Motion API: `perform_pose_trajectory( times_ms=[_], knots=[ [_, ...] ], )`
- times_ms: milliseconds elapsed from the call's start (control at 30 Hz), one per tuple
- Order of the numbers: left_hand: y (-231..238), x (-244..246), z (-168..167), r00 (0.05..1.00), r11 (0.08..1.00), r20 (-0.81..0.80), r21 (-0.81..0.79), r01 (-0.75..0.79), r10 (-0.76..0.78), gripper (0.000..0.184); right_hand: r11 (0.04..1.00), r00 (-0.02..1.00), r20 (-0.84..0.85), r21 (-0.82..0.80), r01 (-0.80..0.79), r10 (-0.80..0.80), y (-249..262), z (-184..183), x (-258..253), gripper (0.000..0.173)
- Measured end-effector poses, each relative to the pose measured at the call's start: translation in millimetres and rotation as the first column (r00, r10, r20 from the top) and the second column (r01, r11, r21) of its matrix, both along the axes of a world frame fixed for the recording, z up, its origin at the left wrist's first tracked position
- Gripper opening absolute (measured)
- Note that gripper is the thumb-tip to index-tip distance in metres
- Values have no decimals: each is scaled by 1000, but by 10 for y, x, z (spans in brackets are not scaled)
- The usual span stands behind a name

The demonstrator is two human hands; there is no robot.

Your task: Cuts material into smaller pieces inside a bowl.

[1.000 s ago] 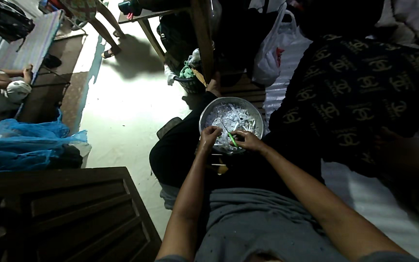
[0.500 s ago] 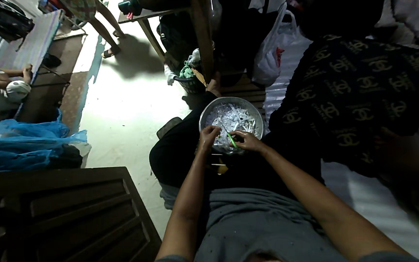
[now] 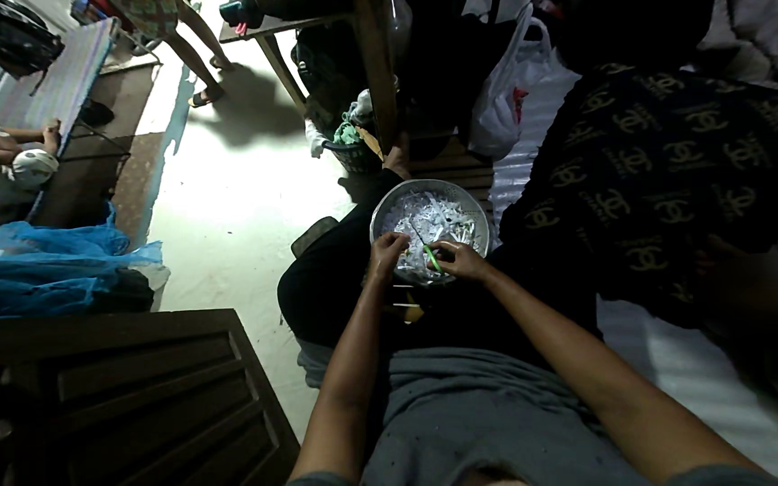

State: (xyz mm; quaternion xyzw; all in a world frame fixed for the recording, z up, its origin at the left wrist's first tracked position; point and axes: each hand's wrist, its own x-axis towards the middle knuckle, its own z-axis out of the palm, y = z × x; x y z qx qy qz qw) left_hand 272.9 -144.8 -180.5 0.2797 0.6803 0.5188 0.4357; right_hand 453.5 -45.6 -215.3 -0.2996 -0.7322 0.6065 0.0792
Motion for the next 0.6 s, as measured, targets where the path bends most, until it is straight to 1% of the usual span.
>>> perform_pose_trajectory(
  times_ms=[133,300,500,600],
  knots=[
    [-6,-27,-31,1000,1000,-10,4,12,-12,16,999,999,26,19,-43,42,5,10,-5,48],
    [-2,-16,-33,1000,1000,19,21,22,-22,14,999,999,31,20,-43,42,2,1,-10,48],
    [-3,-20,-31,999,999,-7,14,35,-35,15,1000,1000,-9,26,1,0,-8,-53,-9,39],
    [0,-21,-32,1000,1000,4,13,27,-28,15,999,999,-17,1,45,-45,-20,-10,-9,35]
  ],
)
